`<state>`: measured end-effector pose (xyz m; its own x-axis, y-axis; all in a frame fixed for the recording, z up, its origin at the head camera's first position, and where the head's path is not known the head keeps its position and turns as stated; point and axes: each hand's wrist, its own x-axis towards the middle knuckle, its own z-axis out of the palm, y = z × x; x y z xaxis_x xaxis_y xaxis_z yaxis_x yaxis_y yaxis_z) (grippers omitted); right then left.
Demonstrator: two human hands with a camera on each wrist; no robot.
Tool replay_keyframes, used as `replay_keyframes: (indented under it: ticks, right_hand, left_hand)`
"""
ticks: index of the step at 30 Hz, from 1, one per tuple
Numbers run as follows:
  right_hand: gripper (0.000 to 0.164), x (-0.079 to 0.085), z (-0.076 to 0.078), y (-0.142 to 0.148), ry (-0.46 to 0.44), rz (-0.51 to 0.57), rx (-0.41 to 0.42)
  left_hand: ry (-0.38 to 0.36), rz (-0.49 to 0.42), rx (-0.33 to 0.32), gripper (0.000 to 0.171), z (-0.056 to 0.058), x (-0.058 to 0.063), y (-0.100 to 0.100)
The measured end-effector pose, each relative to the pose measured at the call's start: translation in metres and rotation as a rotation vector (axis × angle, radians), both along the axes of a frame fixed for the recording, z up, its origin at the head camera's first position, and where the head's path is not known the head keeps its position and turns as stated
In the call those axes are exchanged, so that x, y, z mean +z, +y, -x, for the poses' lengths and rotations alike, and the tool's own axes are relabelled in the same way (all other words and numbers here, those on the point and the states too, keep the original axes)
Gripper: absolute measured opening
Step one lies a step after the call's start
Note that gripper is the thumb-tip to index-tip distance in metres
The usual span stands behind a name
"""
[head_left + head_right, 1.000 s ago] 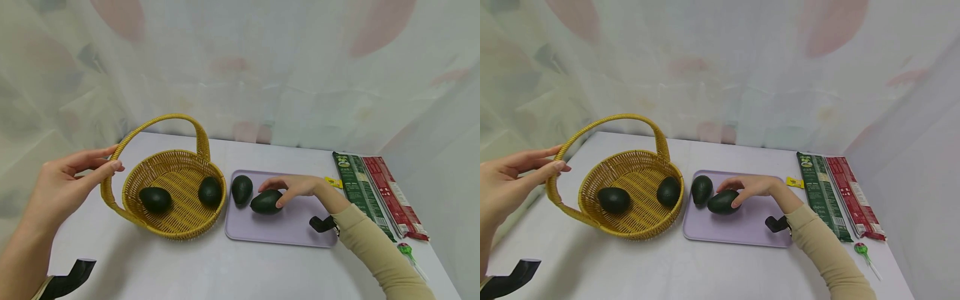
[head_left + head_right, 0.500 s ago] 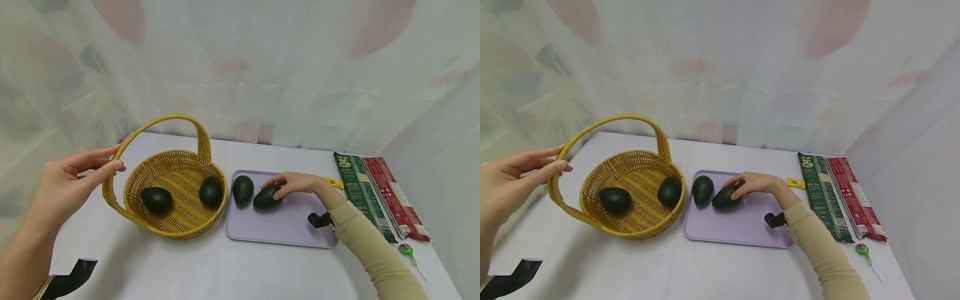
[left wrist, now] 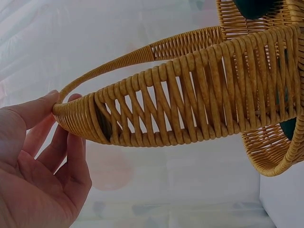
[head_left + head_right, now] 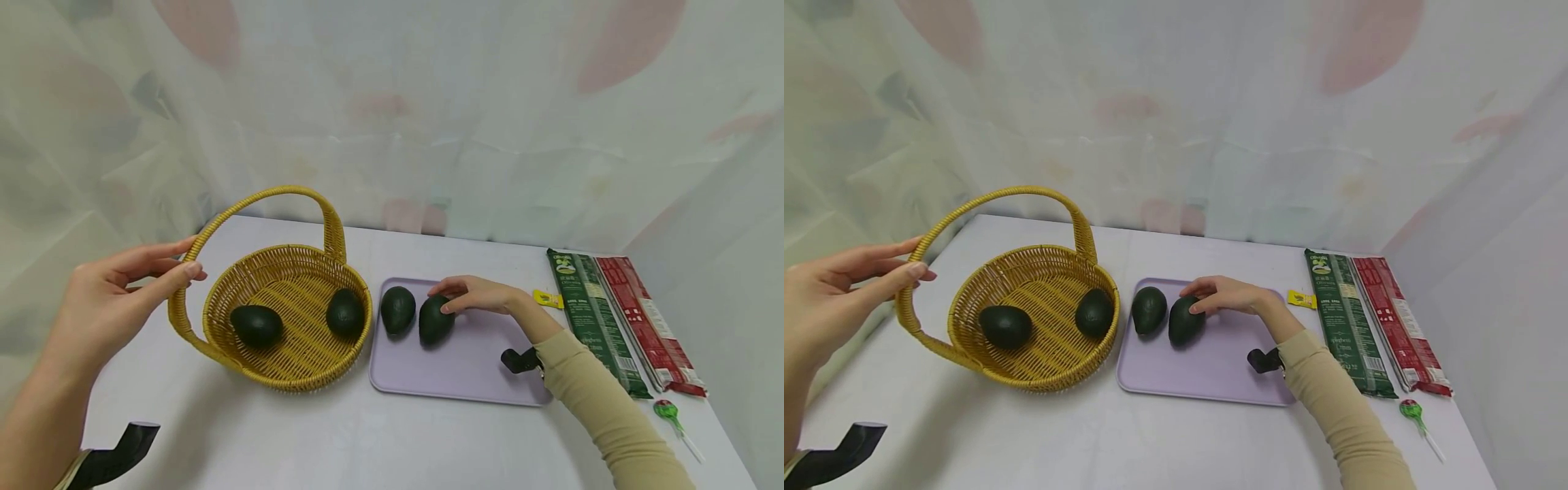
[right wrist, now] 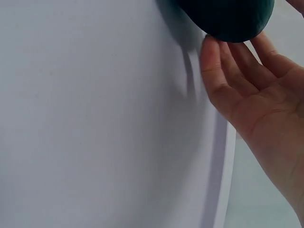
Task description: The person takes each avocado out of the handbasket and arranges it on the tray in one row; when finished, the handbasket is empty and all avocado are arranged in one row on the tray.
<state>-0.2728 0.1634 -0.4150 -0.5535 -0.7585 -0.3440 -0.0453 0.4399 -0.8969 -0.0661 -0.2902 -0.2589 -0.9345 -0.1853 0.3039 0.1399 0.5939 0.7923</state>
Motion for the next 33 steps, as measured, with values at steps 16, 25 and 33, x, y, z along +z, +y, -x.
replay_keyframes:
  ticks: [16, 25, 33]
  right_hand:
    - [0.057, -0.0060, -0.0059, 0.0009, -0.037, 0.053, -0.002]
    - [0.060, -0.0074, -0.0055, 0.0014, 0.005, 0.040, 0.012]
    - [0.059, -0.0057, -0.0060, 0.0014, 0.038, 0.032, 0.009]
  left_hand:
    - [-0.017, 0.011, 0.014, 0.037, -0.0011, 0.0017, 0.0019]
    - [0.001, 0.011, -0.004, 0.037, -0.0017, 0.0011, 0.0011]
    - [-0.017, 0.011, -0.002, 0.038, -0.0013, 0.0011, 0.0008]
